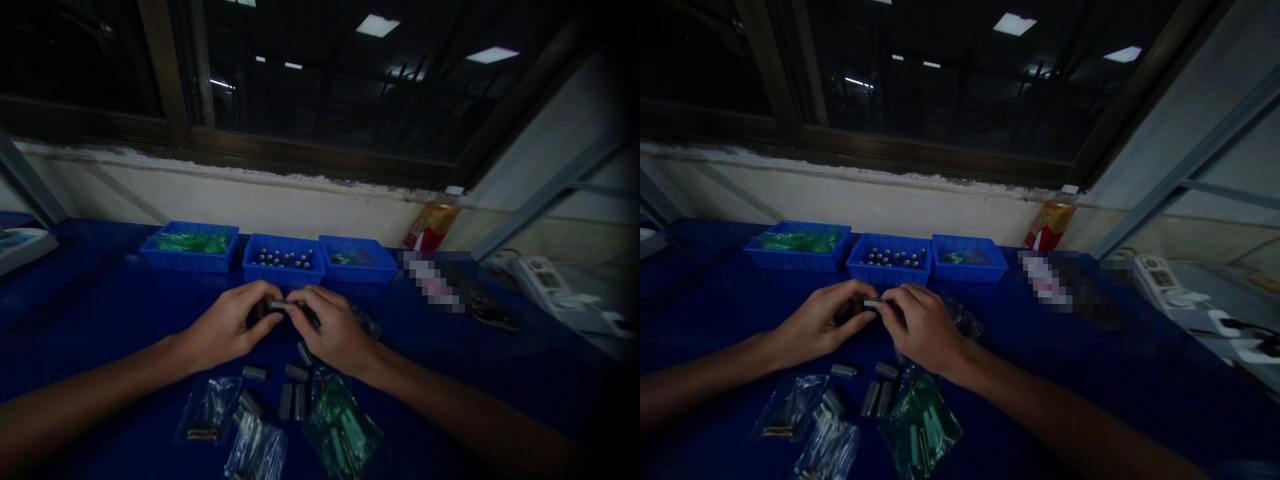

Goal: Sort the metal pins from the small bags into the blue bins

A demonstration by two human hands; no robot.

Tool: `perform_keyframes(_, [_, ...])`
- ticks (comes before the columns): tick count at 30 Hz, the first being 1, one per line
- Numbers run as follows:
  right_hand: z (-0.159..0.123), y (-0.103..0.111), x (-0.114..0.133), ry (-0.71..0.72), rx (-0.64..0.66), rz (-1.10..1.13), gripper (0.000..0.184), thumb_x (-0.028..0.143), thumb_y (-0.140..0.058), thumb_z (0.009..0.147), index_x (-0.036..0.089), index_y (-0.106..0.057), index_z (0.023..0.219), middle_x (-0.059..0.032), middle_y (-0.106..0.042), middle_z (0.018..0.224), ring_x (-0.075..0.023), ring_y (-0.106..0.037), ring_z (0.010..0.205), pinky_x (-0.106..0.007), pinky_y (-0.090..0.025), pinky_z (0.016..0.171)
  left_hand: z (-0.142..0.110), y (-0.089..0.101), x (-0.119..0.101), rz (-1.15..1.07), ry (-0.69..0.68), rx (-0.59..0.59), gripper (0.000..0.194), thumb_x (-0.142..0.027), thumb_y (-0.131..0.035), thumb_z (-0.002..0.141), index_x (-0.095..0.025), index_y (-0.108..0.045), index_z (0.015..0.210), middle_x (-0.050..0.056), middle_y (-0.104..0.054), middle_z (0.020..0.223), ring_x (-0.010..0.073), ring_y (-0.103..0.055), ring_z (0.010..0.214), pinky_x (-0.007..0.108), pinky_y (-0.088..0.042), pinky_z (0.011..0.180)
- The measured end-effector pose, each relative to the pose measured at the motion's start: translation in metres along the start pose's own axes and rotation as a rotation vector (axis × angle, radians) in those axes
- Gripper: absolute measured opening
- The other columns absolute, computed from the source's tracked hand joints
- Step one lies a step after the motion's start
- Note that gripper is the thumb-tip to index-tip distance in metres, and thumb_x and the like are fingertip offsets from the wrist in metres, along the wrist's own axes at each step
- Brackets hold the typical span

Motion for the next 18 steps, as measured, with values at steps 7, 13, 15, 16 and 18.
perform_keyframes(7, [-0.0046,-0.0067,-0.0010,-0.018,0.009,0.005,0.020,0.030,-0.049,0.082,0.017,-0.050,0.098,-0.0038,-0.060,0.079,-0.0145,-0.056,0.072,-0.029,-0.046,0.065,0.0007,-0.0004,0.0031,0.019,-0.019,0.026,0.024,-0.029,-0.038,0.089,-0.014,-0.057,0.084,0.000,-0.057,0.071,0.0105,-0.052,0.063,0.022,-0.039,0.057])
perform_keyframes(13, [-0.0076,-0.0076,0.0023,0.074,0.003,-0.100,0.011,0.020,-0.047,0.081,0.018,-0.051,0.092,-0.0043,-0.059,0.080,-0.0148,-0.055,0.074,-0.030,-0.046,0.067,0.0017,-0.0046,0.0063,0.000,-0.019,0.100,0.034,-0.030,-0.034,0.091,-0.013,-0.052,0.067,-0.002,-0.049,0.061,0.0085,-0.046,0.055,0.021,-0.036,0.053])
perform_keyframes(15, [-0.0072,-0.0084,0.0018,0.071,0.011,-0.108,0.009,0.021,-0.048,0.081,0.017,-0.052,0.088,-0.0040,-0.058,0.077,-0.0151,-0.054,0.072,-0.030,-0.045,0.065,0.0013,-0.0055,0.0078,-0.034,0.005,0.109,0.029,-0.029,-0.035,0.091,-0.014,-0.053,0.074,-0.002,-0.051,0.064,0.0089,-0.048,0.057,0.021,-0.037,0.054])
perform_keyframes(16, [-0.0067,-0.0084,0.0013,0.065,0.012,-0.104,0.008,0.021,-0.048,0.080,0.017,-0.052,0.086,-0.0037,-0.057,0.074,-0.0152,-0.053,0.070,-0.030,-0.045,0.064,0.0012,-0.0057,0.0088,-0.062,0.024,0.109,0.024,-0.029,-0.036,0.090,-0.014,-0.053,0.081,-0.002,-0.053,0.067,0.0093,-0.049,0.059,0.021,-0.038,0.055])
perform_keyframes(18, [-0.0055,-0.0080,0.0001,0.044,0.008,-0.082,0.007,0.021,-0.047,0.080,0.017,-0.053,0.081,-0.0029,-0.055,0.070,-0.0150,-0.052,0.068,-0.030,-0.044,0.061,0.0017,-0.0053,0.0099,-0.111,0.042,0.095,0.017,-0.028,-0.042,0.088,-0.015,-0.050,0.096,-0.002,-0.054,0.070,0.0094,-0.050,0.058,0.020,-0.039,0.052])
Point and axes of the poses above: each hand's wrist, its own z-axis towards the middle knuckle, its own y-axis out of the back of the hand, x = y × z, the point moved 6 cm from there along z, towards the middle knuckle
